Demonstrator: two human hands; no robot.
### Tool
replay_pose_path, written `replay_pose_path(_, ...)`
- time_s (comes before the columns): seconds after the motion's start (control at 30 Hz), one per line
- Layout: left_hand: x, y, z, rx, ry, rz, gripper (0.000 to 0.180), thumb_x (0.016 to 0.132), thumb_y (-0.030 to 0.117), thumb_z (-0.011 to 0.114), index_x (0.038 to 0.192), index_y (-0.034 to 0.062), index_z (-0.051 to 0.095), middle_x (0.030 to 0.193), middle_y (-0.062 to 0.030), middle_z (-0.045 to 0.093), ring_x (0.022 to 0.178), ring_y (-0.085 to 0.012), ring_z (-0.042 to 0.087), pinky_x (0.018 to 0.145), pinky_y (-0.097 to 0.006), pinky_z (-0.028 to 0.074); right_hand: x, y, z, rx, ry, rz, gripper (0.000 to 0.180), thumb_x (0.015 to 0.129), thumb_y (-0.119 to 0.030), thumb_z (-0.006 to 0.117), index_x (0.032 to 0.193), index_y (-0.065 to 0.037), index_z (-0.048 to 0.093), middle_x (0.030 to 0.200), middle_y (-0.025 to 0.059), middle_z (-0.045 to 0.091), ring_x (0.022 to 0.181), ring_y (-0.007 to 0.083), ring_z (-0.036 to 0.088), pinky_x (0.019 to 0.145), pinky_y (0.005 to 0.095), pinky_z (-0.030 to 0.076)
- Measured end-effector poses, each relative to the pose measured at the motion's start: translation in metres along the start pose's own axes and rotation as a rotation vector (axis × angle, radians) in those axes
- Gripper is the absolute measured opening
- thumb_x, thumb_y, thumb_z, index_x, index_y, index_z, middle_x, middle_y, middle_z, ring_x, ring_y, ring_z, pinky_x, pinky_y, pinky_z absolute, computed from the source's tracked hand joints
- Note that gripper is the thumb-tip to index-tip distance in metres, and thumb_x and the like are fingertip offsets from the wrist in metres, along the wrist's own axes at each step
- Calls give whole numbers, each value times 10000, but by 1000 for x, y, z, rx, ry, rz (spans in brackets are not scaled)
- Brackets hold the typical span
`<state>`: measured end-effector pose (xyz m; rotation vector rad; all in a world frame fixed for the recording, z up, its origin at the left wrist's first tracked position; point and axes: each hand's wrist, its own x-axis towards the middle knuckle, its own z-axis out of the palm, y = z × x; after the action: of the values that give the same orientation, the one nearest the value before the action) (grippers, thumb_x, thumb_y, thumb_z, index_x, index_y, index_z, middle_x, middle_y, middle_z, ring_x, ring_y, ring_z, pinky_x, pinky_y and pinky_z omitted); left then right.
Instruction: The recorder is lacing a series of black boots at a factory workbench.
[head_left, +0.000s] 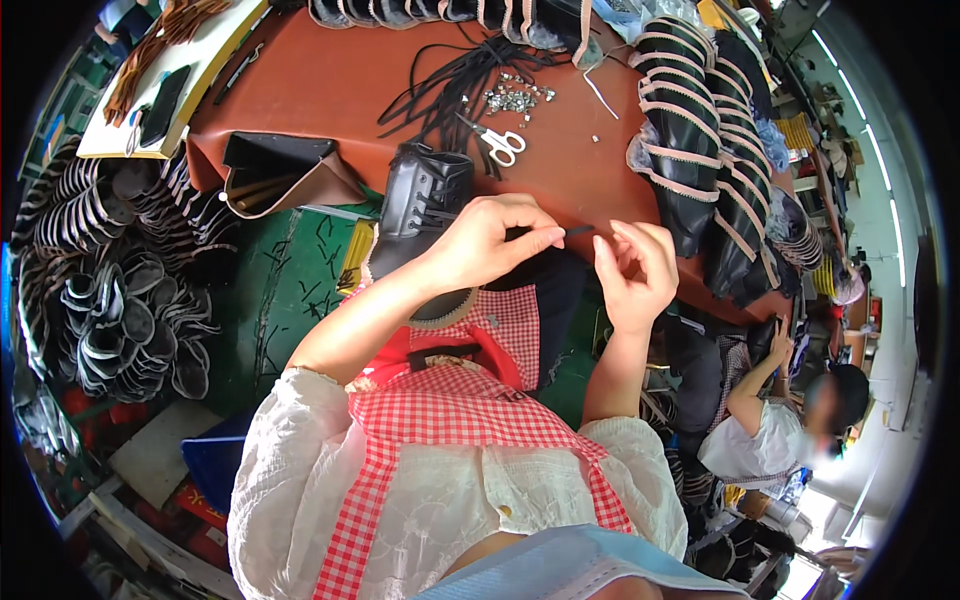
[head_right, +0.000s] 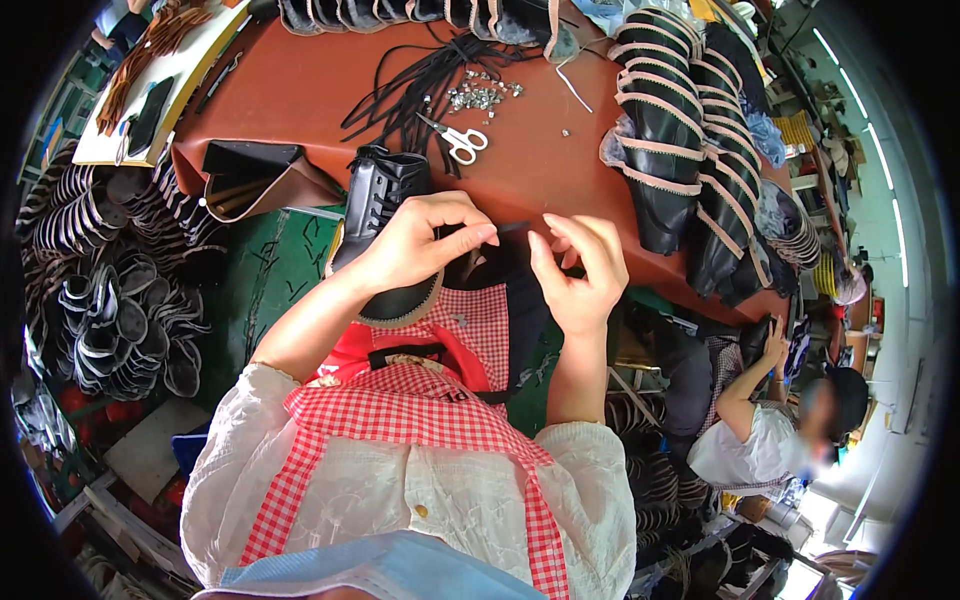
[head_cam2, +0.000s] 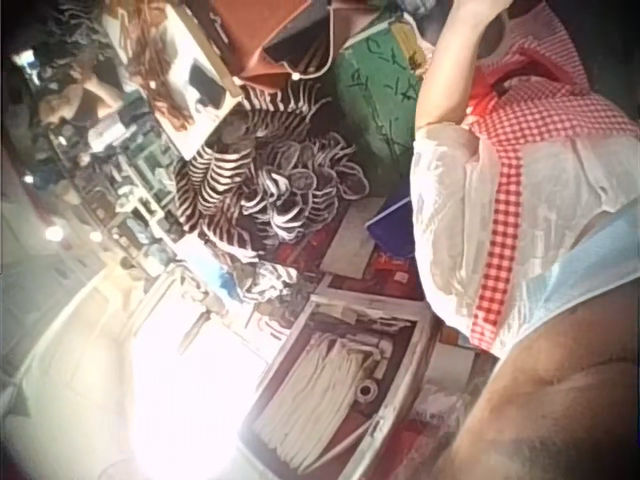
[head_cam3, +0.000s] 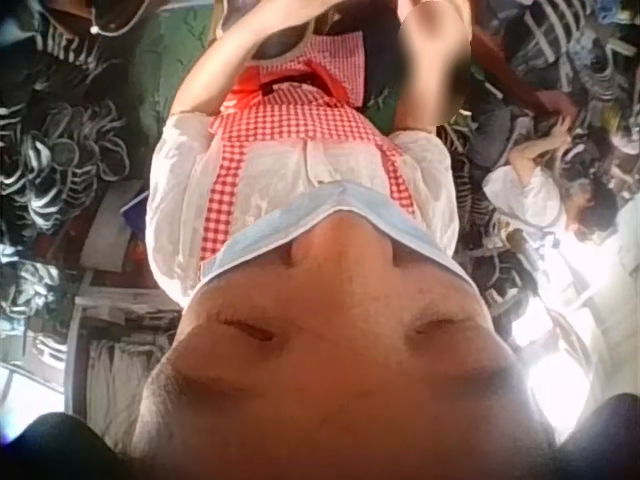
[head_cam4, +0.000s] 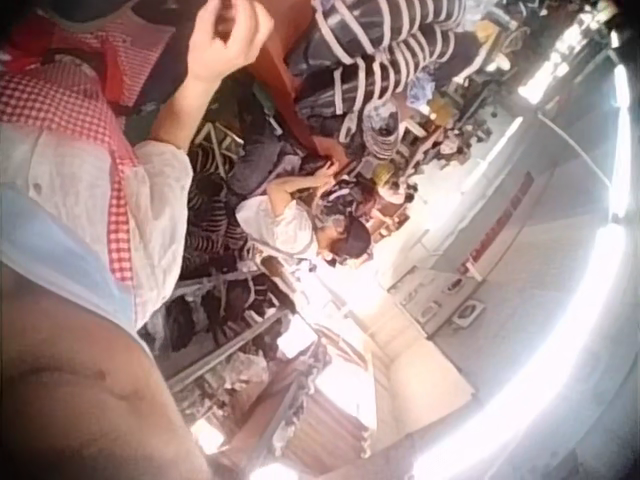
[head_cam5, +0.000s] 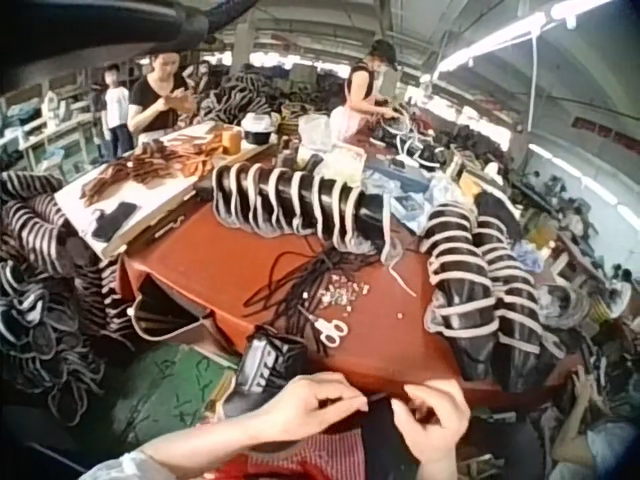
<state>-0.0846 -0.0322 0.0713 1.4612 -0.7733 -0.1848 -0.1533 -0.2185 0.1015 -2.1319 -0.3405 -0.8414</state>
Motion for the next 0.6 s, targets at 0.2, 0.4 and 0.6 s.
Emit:
replay_pose_path(0.2,0,1,-4,51,12,-16,136,846,133,633,871,3,666,785,-103,635,719,-192,602,677,-304,477,1,7,33,-223,-40,-298,215,698,62,689,905,5,674,829,91,575,652,199,591,543,279,479)
replay_pose_path(0.4,-10,-19,-59,600,266,30,106,769,116,664,830,30,677,941,-108,623,871,-253,593,762,-332,482,-17,43,88,416,25,226,95,828,36,621,921,29,604,842,79,605,723,160,637,654,259,529)
replay_pose_path(0.6,-35,-81,-68,969,228,64,56,702,129,682,741,90,687,1164,-60,579,1183,-270,466,1016,-437,341,-43,68,141,435,-89,395,104,825,9,643,926,20,621,831,68,641,750,114,640,641,221,519)
